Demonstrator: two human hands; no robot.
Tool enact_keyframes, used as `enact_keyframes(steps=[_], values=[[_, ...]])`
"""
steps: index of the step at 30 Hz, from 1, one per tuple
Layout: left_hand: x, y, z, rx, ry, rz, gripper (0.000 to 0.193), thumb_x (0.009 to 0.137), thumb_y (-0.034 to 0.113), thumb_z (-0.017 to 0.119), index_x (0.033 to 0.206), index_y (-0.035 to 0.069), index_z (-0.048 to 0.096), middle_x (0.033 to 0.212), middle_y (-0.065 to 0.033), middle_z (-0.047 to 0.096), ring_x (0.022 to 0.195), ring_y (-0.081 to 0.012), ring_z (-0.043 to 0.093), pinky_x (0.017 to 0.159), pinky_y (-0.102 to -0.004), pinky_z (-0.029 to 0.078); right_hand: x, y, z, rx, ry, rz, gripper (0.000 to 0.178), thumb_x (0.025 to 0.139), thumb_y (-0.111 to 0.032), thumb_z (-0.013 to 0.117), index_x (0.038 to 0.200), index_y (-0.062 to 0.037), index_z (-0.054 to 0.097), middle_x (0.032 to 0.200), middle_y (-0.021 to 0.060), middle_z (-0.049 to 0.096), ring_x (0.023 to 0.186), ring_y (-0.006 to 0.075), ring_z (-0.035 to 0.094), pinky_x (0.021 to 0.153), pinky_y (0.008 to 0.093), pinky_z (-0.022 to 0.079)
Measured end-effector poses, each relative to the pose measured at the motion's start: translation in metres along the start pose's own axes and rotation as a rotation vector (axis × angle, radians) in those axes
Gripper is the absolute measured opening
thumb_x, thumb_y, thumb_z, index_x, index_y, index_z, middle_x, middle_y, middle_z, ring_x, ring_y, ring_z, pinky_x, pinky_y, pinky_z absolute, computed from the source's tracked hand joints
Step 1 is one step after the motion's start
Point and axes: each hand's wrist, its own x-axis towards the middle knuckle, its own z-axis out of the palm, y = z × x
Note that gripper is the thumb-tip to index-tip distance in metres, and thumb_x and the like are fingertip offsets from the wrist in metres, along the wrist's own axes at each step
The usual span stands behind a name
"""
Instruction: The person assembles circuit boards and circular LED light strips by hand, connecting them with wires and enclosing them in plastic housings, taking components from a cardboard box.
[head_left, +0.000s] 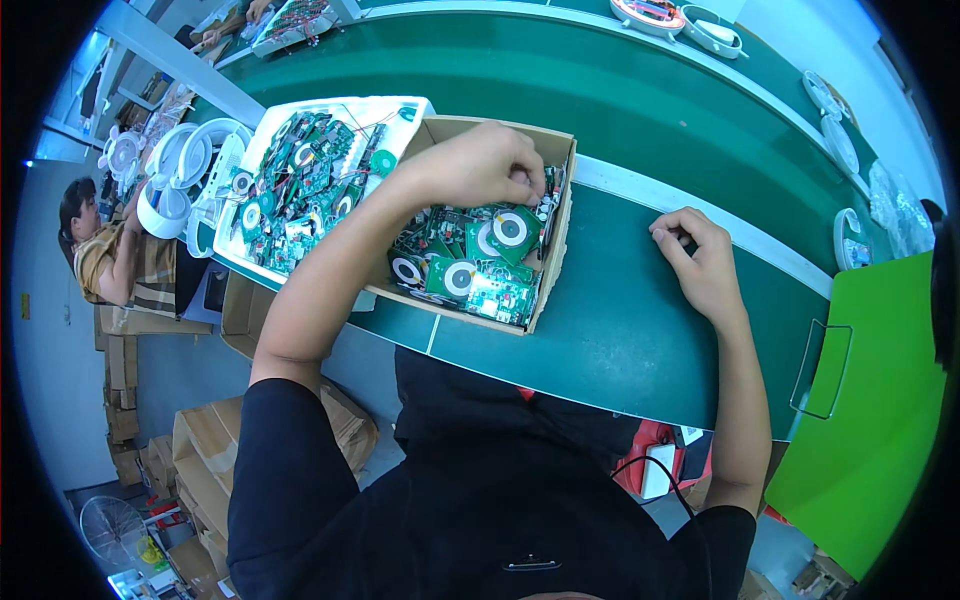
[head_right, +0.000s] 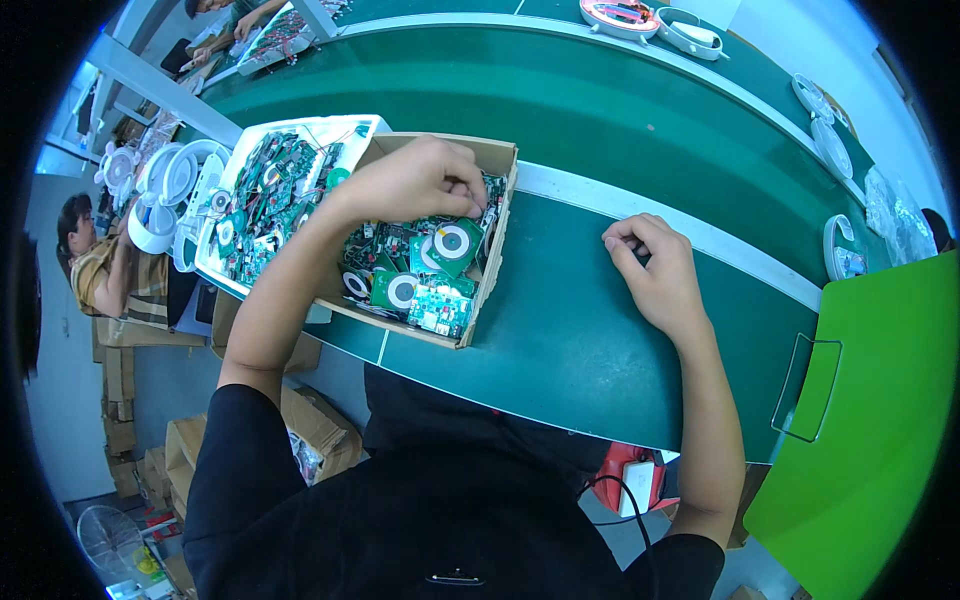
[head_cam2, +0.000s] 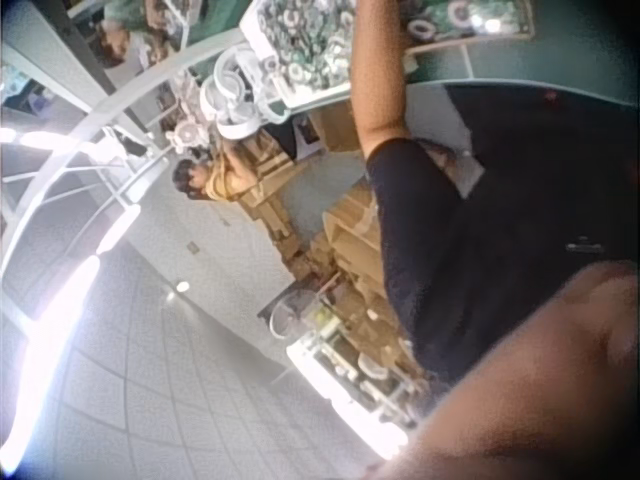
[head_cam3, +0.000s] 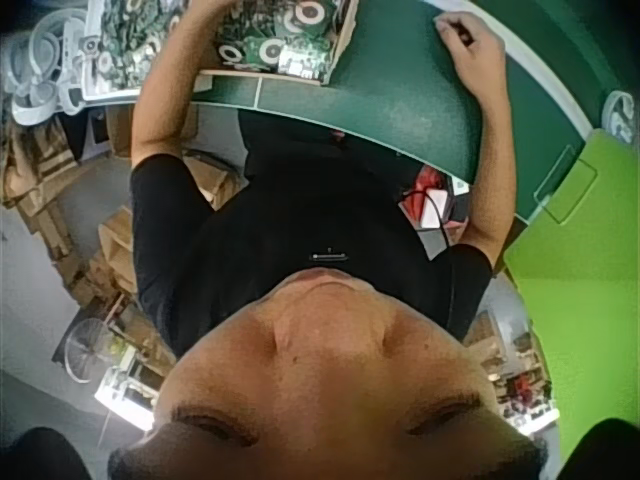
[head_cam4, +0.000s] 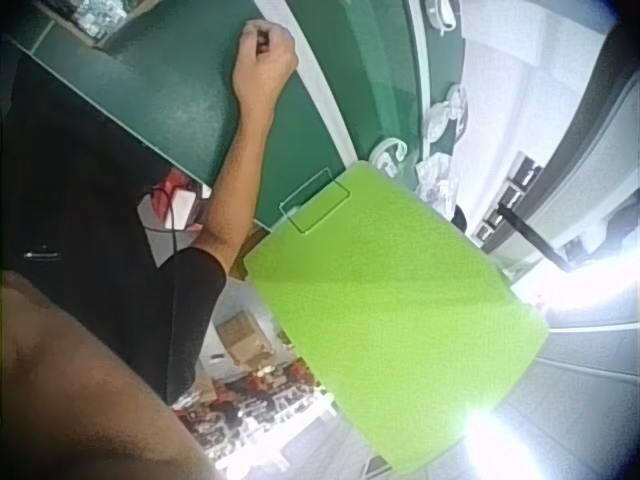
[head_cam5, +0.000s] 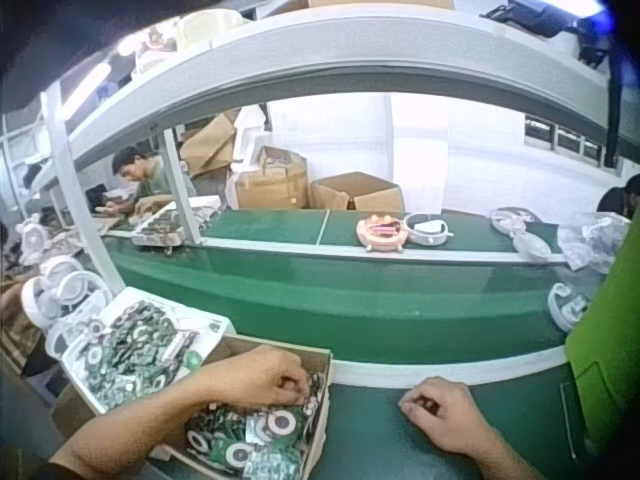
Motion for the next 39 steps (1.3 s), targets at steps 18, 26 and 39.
enact_keyframes(steps=[18, 26, 39], values=[[0.001, 0.006, 0.012, 0.298, -0.013, 0.019, 0.026, 0.086, 0.011, 0.085, 0.111, 0.007, 0.082, 0.099, -0.0110, 0.068, 0.095, -0.0345, 0.072, 0.087, -0.0485, 0.055, 0.001, 0.002, 0.002, -0.009, 0.020, 0.031, 0.014, 0.098, -0.010, 0.074, 0.103, 0.0028, 0.075, 0.093, 0.0088, 0.073, 0.079, 0.0160, 0.062, 0.075, 0.0311, 0.051], [0.003, 0.009, 0.016, 0.378, -0.024, 0.059, 0.018, 0.096, 0.019, 0.077, 0.109, 0.007, 0.078, 0.101, -0.0114, 0.068, 0.098, -0.0357, 0.072, 0.087, -0.0506, 0.057, -0.001, 0.002, 0.001, 0.001, 0.020, 0.010, 0.015, 0.099, -0.011, 0.073, 0.102, 0.0031, 0.075, 0.092, 0.0083, 0.073, 0.078, 0.0154, 0.061, 0.075, 0.0312, 0.051], [0.005, -0.002, -0.001, 0.057, 0.146, 0.228, 0.015, 0.103, 0.016, 0.071, 0.106, 0.000, 0.072, 0.096, -0.0133, 0.069, 0.091, -0.0333, 0.068, 0.081, -0.0434, 0.053, 0.000, 0.006, 0.003, 0.072, 0.103, 0.012, 0.014, 0.100, -0.010, 0.073, 0.102, 0.0037, 0.076, 0.089, 0.0052, 0.072, 0.078, 0.0110, 0.060, 0.074, 0.0288, 0.051]])
